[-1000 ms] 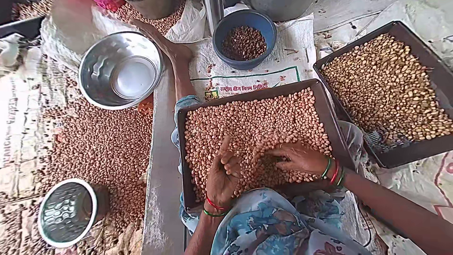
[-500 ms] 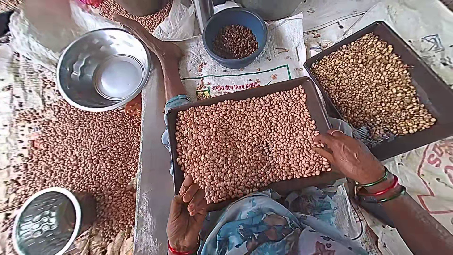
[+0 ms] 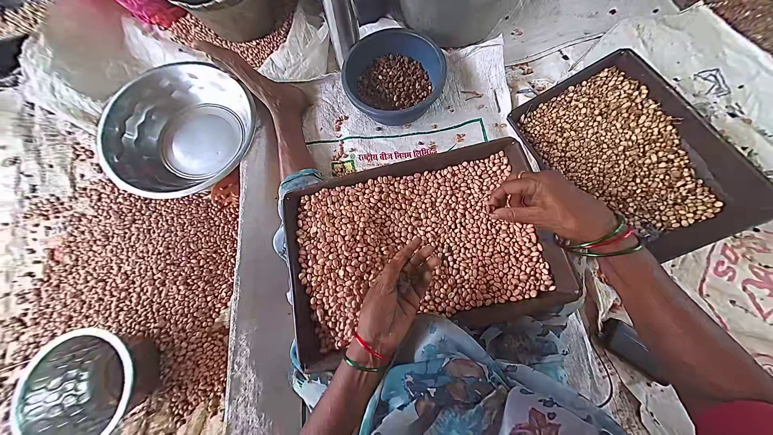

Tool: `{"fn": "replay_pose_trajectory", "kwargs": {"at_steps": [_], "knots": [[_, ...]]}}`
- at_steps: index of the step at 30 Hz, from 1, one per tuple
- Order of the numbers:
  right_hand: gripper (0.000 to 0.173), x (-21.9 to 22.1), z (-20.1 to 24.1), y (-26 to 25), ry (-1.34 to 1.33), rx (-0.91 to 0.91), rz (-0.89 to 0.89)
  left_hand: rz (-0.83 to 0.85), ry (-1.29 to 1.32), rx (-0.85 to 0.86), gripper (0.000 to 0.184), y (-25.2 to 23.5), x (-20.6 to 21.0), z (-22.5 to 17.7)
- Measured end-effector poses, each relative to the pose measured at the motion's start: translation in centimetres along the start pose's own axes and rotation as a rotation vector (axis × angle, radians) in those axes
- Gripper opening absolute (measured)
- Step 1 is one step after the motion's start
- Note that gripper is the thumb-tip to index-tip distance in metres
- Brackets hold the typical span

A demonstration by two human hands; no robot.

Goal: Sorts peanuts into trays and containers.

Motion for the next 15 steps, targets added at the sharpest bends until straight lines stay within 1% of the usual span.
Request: {"fn": "replay_pose_trajectory", "kwargs": {"at_steps": [1, 2, 4, 6, 8, 9, 10, 11, 12, 13, 14, 15], "knots": [[0.008, -0.1, 0.8, 0.6, -0.098, -0.050, -0.006, 0.024, 0.002, -0.051, 0.045, -1.1, 0.8, 1.2], [0.007, 0.0, 1.4, 1.1, -0.151, -0.063, 0.001, 0.039, 0.009, -0.095, 0.045, -2.0, 1.5, 2.3], [0.007, 0.7, 2.1, 2.3, -0.119, -0.048, 0.016, 0.074, 0.025, -0.155, 0.045, -3.2, 2.9, 4.2], [0.010, 1.8, 2.0, 3.2, -0.094, -0.100, 0.026, 0.096, 0.023, -0.197, 0.044, -3.8, 3.7, 5.3], [0.017, 2.6, 1.5, 4.4, -0.219, -0.160, 0.008, 0.109, 0.029, -0.241, 0.042, -4.0, 4.0, 6.2], [0.019, 2.8, 1.2, 5.1, -0.262, -0.144, -0.008, 0.137, 0.032, -0.266, 0.042, -4.0, 3.9, 6.8], [0.019, 2.8, 0.6, 5.8, -0.220, -0.083, -0.029, 0.171, 0.033, -0.289, 0.042, -3.9, 3.8, 7.2], [0.017, 2.7, -0.2, 6.4, -0.097, 0.028, -0.043, 0.185, 0.032, -0.307, 0.043, -3.7, 3.7, 7.6], [0.016, 3.0, -1.2, 6.8, 0.027, 0.182, -0.007, 0.188, 0.035, -0.328, 0.045, -3.5, 3.7, 7.8], [0.021, 3.9, -2.4, 6.9, 0.108, 0.404, 0.083, 0.178, 0.054, -0.340, 0.046, -3.3, 3.5, 7.7], [0.032, 5.6, -3.6, 6.7, 0.161, 0.633, 0.206, 0.140, 0.095, -0.336, 0.046, -3.1, 3.3, 7.5], [0.041, 7.6, -4.0, 6.2, 0.184, 0.770, 0.313, 0.104, 0.150, -0.317, 0.043, -2.9, 3.0, 7.1]]}}
Point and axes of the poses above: each hand's wrist, its own y-axis away from the middle knuckle, its own x-axis out of the palm, z = x × y, the point moved 8 cm from there along -y, towards the middle knuckle, and after that the axes turned 11 degrees about z, right-handed, at the moved point
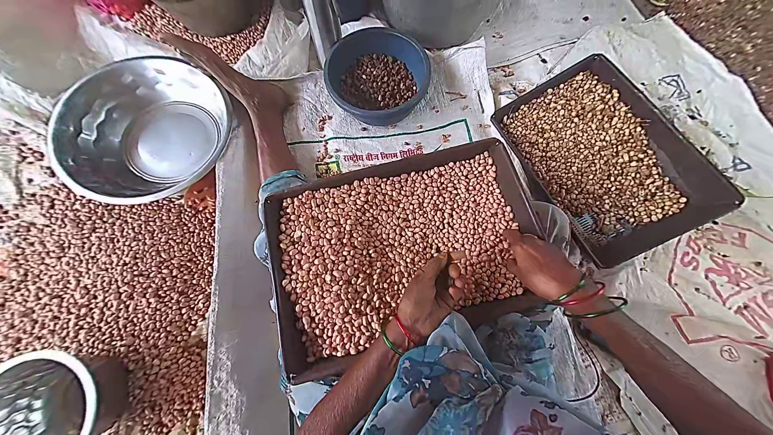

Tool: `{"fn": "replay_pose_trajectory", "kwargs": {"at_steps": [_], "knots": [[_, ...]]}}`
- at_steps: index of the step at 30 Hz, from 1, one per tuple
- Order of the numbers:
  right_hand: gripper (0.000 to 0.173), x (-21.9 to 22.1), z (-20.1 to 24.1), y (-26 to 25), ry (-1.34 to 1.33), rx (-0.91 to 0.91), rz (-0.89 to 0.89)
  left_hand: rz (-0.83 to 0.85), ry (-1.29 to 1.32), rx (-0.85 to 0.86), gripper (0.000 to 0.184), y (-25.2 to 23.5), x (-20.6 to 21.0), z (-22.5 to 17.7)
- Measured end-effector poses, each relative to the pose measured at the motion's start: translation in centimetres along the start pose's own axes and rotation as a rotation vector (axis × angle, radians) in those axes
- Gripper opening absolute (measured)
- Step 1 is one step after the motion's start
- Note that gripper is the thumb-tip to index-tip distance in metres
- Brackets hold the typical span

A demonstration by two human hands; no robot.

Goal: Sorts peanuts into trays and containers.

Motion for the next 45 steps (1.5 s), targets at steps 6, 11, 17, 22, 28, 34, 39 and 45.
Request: {"fn": "replay_pose_trajectory", "kwargs": {"at_steps": [6, 11, 17, 22, 28, 34, 39, 45], "knots": [[0.047, 0.3, 5.6, -0.8, -0.372, -0.569, -0.094, 0.351, 0.327, 0.284, 0.034, 2.7, -0.5, -4.7], [0.015, -6.0, 0.3, -1.8, 0.014, -0.374, -0.551, 0.370, 0.343, 0.544, 0.025, 8.0, -3.5, -9.2], [0.008, -4.2, 1.1, -3.6, 0.317, -0.445, -0.616, 0.332, 0.345, 0.640, 0.030, 10.5, -5.0, -10.0], [0.014, -4.0, 1.4, -4.5, 0.360, -0.467, -0.514, 0.263, 0.285, 0.550, 0.037, 8.9, -3.6, -8.3], [0.014, -6.5, 0.6, -2.0, 0.088, -0.420, -0.500, 0.146, 0.198, 0.449, 0.040, 7.4, -2.0, -6.2], [0.007, -5.4, 1.0, -2.8, 0.288, -0.470, -0.484, 0.193, 0.278, 0.505, 0.042, 7.8, -2.9, -7.2], [0.009, -4.3, 2.1, -3.2, 0.392, -0.328, -0.366, 0.073, 0.183, 0.568, 0.044, 9.0, -3.8, -8.1], [0.016, -5.7, 6.4, 1.6, -0.177, -0.899, -0.268, -0.188, -0.156, 0.302, 0.040, 6.8, -3.9, -5.1]]}}
Point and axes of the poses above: each hand's wrist, its own y-axis away from the middle knuckle, its own x-axis out of the palm, z = x × y, the point moved 8 cm from there along -y, towards the middle knuckle, and after that the axes turned 11 degrees about z, right-handed, at the moved point
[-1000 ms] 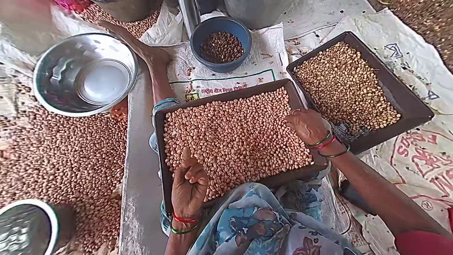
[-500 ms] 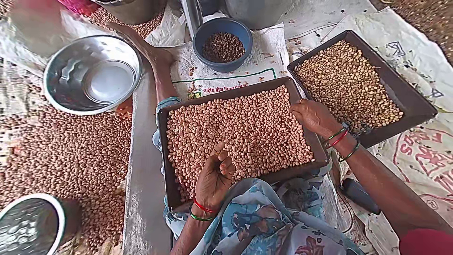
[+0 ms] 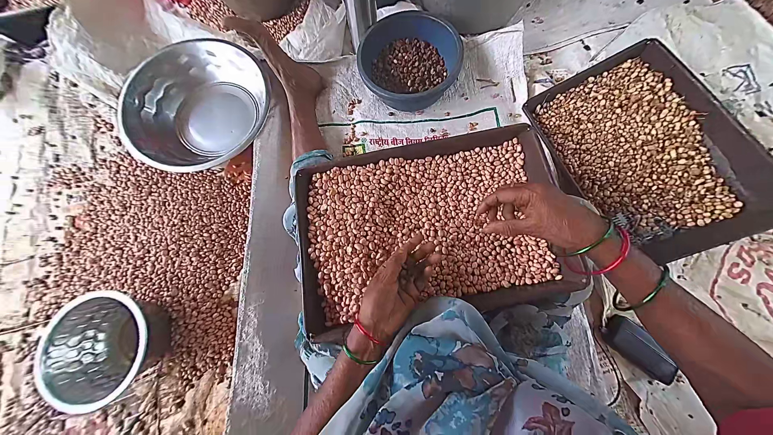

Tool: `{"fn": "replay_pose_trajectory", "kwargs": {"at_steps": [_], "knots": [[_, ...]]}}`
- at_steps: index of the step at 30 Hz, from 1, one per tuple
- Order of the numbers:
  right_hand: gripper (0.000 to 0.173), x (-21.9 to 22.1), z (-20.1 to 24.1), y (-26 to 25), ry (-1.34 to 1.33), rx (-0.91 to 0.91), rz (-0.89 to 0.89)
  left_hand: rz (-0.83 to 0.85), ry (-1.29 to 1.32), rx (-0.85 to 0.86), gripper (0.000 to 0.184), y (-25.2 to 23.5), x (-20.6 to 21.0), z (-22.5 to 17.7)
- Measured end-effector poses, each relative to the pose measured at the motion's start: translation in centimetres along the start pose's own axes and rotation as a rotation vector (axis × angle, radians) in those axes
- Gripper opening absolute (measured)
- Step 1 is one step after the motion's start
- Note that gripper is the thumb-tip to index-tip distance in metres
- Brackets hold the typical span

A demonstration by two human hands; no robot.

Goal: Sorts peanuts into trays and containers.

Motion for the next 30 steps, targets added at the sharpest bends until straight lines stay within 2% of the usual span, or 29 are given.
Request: {"fn": "replay_pose_trajectory", "kwargs": {"at_steps": [1, 3, 8, 10, 12, 14, 17, 20, 22, 25, 27, 30], "knots": [[0.016, 1.0, 1.0, -0.9, -0.096, -0.065, 0.018, 0.012, 0.017, -0.030, 0.040, -0.4, 0.2, 0.8], [0.012, 3.6, 2.1, -2.3, -0.092, -0.118, 0.022, 0.035, 0.094, -0.027, 0.041, -0.7, 0.6, 1.6], [0.020, 10.2, 0.6, -4.0, 0.192, 0.102, 0.205, 0.037, 0.262, 0.117, 0.046, 0.4, -0.2, -0.6], [0.018, 9.2, 0.2, -4.0, 0.186, 0.124, 0.163, 0.001, 0.213, 0.146, 0.045, 1.1, -0.8, -1.7], [0.013, 6.5, 0.8, -3.7, 0.081, 0.040, 0.031, -0.034, 0.101, 0.141, 0.042, 1.6, -1.3, -2.2], [0.012, 4.3, 2.4, -3.5, -0.101, -0.025, -0.032, -0.035, 0.024, 0.090, 0.043, 1.5, -1.2, -1.7], [0.015, 4.5, 4.5, -4.0, -0.460, -0.104, 0.022, 0.017, 0.076, -0.003, 0.046, 0.8, -0.2, 0.4], [0.014, 5.7, 4.7, -6.0, -0.292, -0.069, -0.001, 0.032, 0.223, -0.006, 0.047, 1.4, -0.1, 1.1], [0.015, 6.9, 5.3, -7.9, -0.251, -0.077, -0.003, 0.030, 0.305, 0.045, 0.047, 2.3, -0.7, 0.3], [0.016, 9.3, 7.6, -10.3, -0.223, -0.256, 0.013, 0.039, 0.350, 0.179, 0.049, 4.0, -2.3, -2.3], [0.018, 11.5, 8.6, -11.9, -0.072, -0.348, 0.056, 0.064, 0.381, 0.311, 0.050, 5.3, -3.6, -4.4], [0.015, 12.8, 8.8, -13.0, 0.189, -0.341, 0.096, -0.015, 0.311, 0.435, 0.048, 6.8, -5.0, -6.7]]}}
Point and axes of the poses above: each hand's wrist, its own y-axis away from the middle knuckle, its own x-axis out of the palm, z = x × y, the point moved 8 cm from there along -y, towards the middle knuckle, and after that the axes turned 11 degrees about z, right-handed, at the moved point
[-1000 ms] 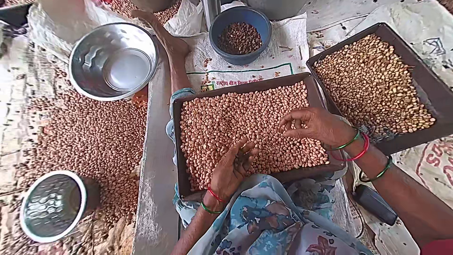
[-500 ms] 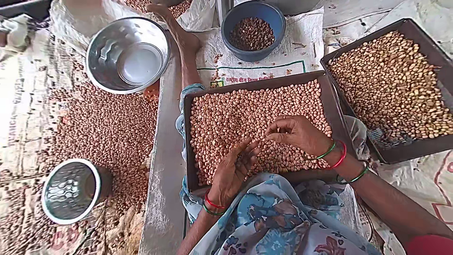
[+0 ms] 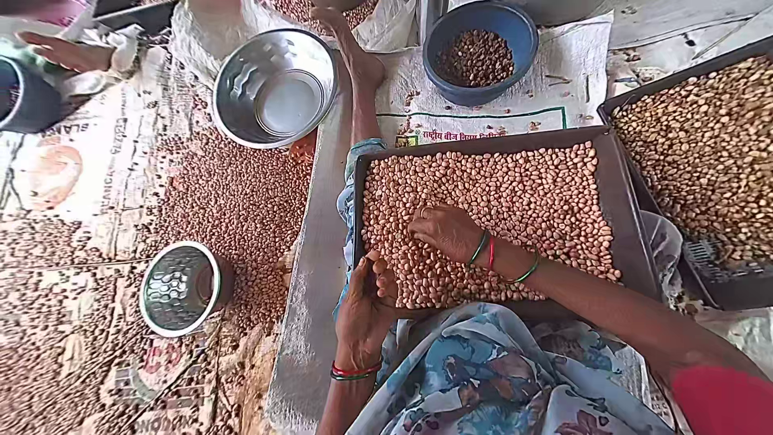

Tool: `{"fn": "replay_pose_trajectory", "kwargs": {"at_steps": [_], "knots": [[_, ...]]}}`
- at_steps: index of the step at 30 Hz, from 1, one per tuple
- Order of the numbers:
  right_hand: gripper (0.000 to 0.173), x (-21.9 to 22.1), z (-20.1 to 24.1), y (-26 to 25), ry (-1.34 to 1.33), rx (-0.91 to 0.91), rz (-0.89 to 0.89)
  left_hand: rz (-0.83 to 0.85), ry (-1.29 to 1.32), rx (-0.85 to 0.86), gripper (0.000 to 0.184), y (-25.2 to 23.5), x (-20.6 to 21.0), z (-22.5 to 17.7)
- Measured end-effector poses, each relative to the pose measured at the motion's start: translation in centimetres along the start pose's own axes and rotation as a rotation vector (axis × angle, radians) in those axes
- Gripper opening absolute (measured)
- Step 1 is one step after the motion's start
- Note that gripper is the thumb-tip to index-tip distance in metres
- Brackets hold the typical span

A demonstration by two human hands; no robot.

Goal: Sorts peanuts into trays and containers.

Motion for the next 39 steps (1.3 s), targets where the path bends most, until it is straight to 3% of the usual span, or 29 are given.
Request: {"fn": "replay_pose_trajectory", "kwargs": {"at_steps": [3, 6, 10, 14, 16, 20, 23, 25, 28, 30, 33, 36, 39], "knots": [[0.016, -4.2, 1.6, 0.5, -0.249, 0.028, 0.024, -0.086, -0.222, -0.001, 0.046, 0.3, -0.3, -0.5], [0.015, -6.9, 2.5, 1.8, -0.550, -0.099, 0.043, -0.005, -0.179, -0.122, 0.050, -0.3, 0.3, 2.3], [0.010, -6.4, -0.3, 6.6, -0.300, 0.076, 0.071, 0.010, -0.049, -0.253, 0.048, -0.6, 1.5, 6.0], [0.011, -1.0, -3.0, 11.1, -0.029, 0.255, 0.205, 0.004, 0.050, -0.263, 0.050, -0.5, 1.1, 6.2], [0.009, 0.3, -3.7, 12.2, 0.079, 0.251, 0.142, -0.007, 0.042, -0.244, 0.049, -0.5, 0.9, 6.0], [0.008, -3.7, -3.3, 12.9, 0.056, 0.273, -0.082, -0.046, -0.160, -0.244, 0.043, -0.5, 1.4, 6.0], [0.015, -6.4, -1.4, 13.2, -0.181, 0.185, -0.173, 0.010, -0.270, -0.362, 0.043, -0.7, 2.1, 8.0], [0.012, -5.9, -0.9, 14.3, -0.331, 0.236, -0.057, 0.019, -0.268, -0.452, 0.042, -0.7, 2.4, 9.7], [0.022, -2.3, -2.3, 17.3, -0.286, 0.440, 0.450, 0.046, -0.181, -0.499, 0.048, -0.5, 3.0, 10.7], [0.027, 0.7, -3.3, 17.7, -0.347, 0.412, 0.599, 0.134, -0.006, -0.479, 0.053, -0.6, 3.2, 10.3], [0.032, 1.5, -4.5, 14.9, -0.389, 0.369, 0.438, 0.300, 0.027, -0.478, 0.042, -0.8, 3.4, 9.8], [0.046, -2.3, -8.2, 12.1, -0.251, 0.508, 0.215, 0.576, -0.494, -0.498, 0.030, 0.9, 4.1, 9.3], [0.043, -6.0, -8.7, 12.5, -0.156, 0.434, 0.056, 0.849, -0.916, -0.485, 0.024, 3.2, 3.8, 9.1]]}}
Point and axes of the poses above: each hand's wrist, its own y-axis away from the middle knuckle, its own x-axis out of the palm, z = x × y, the point moved 8 cm from there along -y, towards the middle knuckle, and after that the axes turned 11 degrees about z, right-handed, at the moved point
